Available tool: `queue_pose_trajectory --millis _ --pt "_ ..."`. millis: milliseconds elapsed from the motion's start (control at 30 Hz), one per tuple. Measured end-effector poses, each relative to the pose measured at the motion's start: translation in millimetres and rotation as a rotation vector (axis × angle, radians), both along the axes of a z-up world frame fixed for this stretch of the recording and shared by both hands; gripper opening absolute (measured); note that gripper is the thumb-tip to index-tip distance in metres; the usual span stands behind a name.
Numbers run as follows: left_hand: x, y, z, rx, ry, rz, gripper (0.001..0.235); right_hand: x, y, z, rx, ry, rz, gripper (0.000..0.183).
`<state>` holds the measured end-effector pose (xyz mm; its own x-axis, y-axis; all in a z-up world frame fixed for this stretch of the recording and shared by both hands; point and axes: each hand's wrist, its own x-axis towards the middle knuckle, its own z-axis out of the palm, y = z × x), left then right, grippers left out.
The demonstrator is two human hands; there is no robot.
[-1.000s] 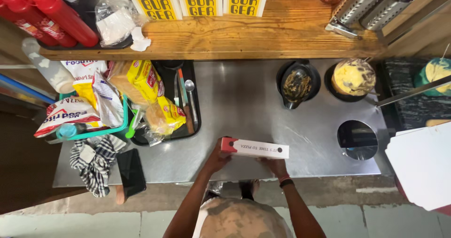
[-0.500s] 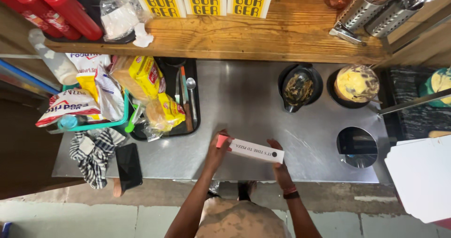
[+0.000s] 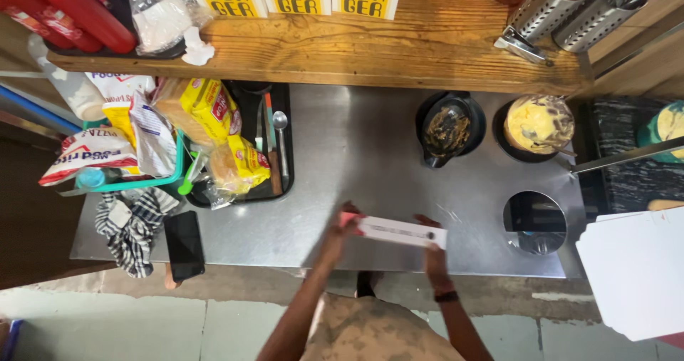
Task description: The person assembles flat-packed pizza boxes by folding the flaps and locking the tabs to form the box structure. They handle multiple boxes one at a time, folding and pressing the edges to secure them.
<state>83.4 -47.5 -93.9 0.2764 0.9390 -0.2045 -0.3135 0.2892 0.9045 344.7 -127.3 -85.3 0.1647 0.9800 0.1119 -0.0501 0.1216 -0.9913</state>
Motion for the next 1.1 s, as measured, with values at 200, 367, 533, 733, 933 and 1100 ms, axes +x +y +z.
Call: queue_pose_trajectory --millis 200,367,533,733,933,1100 --pt "-46 6 22 0.086 0.208 0.079 0.051 -30 15 -9 0.011 0.027 0.017 0.052" --pt "52 -4 18 -0.021 0.059 -0.116 0.047 42 -24 15 0.011 0.124 -0.016 0.063" --pt "27 -8 7 0.086 0.203 -0.096 0.042 29 -16 -3 0.036 0.09 0.014 0.064" --pt "-85 -1 0 -0.12 0.283 0.016 0.062 -42 -2 -55 -0.16 -0.197 0.259 0.074" --pt "-47 -29 -1 0.265 -0.02 0.03 0.096 -20 -26 -56 -0.371 -0.031 0.202 0.068" --pt "-33 -43 41 0.09 0.236 -0.086 0.109 -24 -34 -18 -0.236 -0.189 -0.101 0.069"
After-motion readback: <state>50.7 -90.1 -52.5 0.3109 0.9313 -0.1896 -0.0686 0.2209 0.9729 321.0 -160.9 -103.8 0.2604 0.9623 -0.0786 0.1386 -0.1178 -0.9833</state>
